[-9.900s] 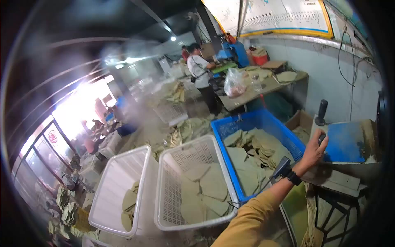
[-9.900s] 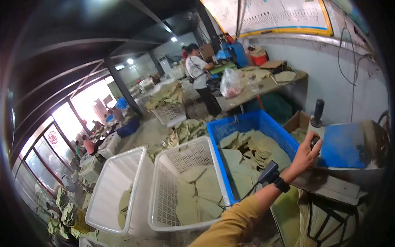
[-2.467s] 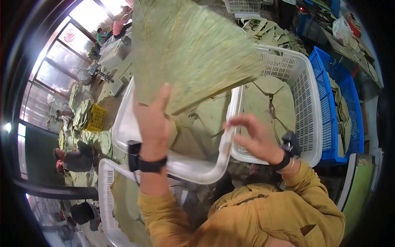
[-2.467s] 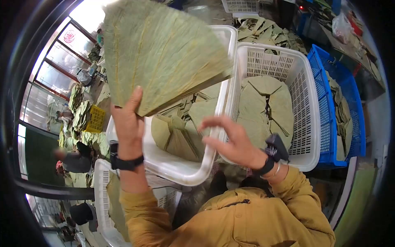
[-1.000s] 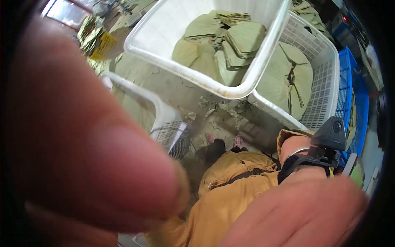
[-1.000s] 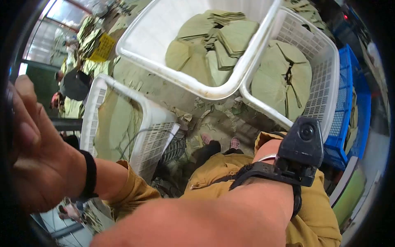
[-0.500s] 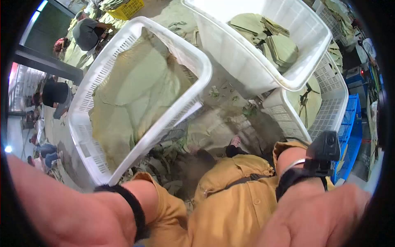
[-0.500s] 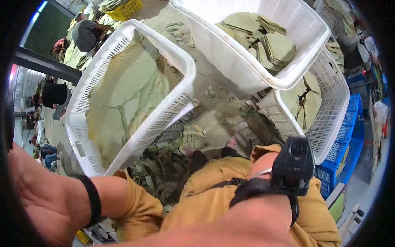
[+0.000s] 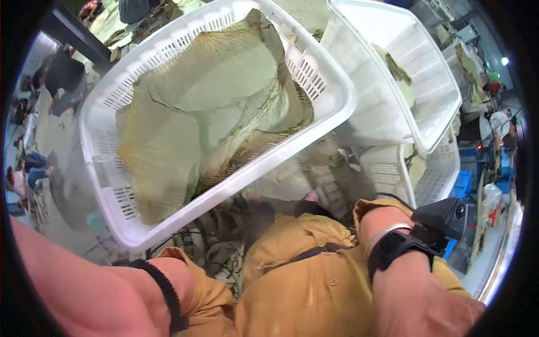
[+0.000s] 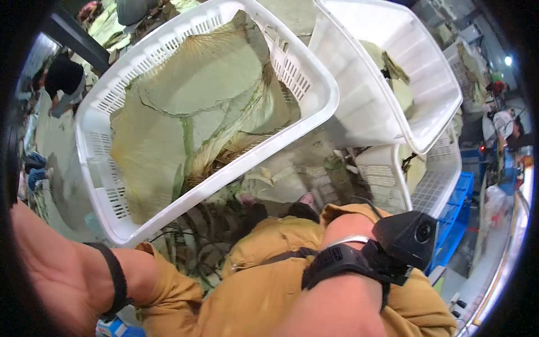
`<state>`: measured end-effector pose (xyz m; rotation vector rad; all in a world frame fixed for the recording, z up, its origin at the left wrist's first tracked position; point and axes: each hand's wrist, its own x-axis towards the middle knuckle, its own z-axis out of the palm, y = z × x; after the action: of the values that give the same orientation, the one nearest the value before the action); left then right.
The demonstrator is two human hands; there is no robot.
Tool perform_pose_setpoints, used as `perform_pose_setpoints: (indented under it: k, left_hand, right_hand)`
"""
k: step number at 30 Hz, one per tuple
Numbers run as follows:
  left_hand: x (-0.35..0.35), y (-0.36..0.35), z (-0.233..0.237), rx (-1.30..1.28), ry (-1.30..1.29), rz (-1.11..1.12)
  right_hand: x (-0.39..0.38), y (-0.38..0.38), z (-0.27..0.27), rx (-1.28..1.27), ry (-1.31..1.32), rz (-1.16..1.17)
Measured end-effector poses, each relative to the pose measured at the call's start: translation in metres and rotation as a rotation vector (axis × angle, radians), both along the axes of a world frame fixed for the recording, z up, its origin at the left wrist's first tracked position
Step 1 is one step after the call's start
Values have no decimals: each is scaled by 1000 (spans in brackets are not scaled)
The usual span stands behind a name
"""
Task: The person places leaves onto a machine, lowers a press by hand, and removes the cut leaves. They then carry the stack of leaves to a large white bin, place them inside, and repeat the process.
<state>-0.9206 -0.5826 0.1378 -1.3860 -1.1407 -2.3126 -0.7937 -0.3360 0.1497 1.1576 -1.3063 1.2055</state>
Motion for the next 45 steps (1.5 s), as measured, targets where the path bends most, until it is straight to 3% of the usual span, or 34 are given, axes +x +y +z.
perform_pose_setpoints:
  k: [10, 29, 36, 38, 39, 42, 45]
  left_hand:
    - [-10, -10, -16, 23, -40, 104]
    - [-1, 60, -1, 1, -60, 299]
    - [-15, 70, 18, 33, -36, 335]
    - [-21, 74, 19, 52, -18, 333]
    - [-24, 76, 18, 58, -18, 328]
    - [-31, 77, 15, 96, 6, 302]
    - [-41, 61, 11, 186, 41, 297]
  right_hand:
    - [-31, 0, -3, 3, 21, 69]
    - [-70, 81, 4, -52, 61, 246]
    - [-117, 87, 4, -225, 291, 396]
    - [-138, 103, 7, 72, -25, 39]
    - [-147, 114, 2, 351, -403, -332]
    - [-235, 103, -53, 90, -1074, -10]
    - [-347, 111, -143, 292, -1276, -66]
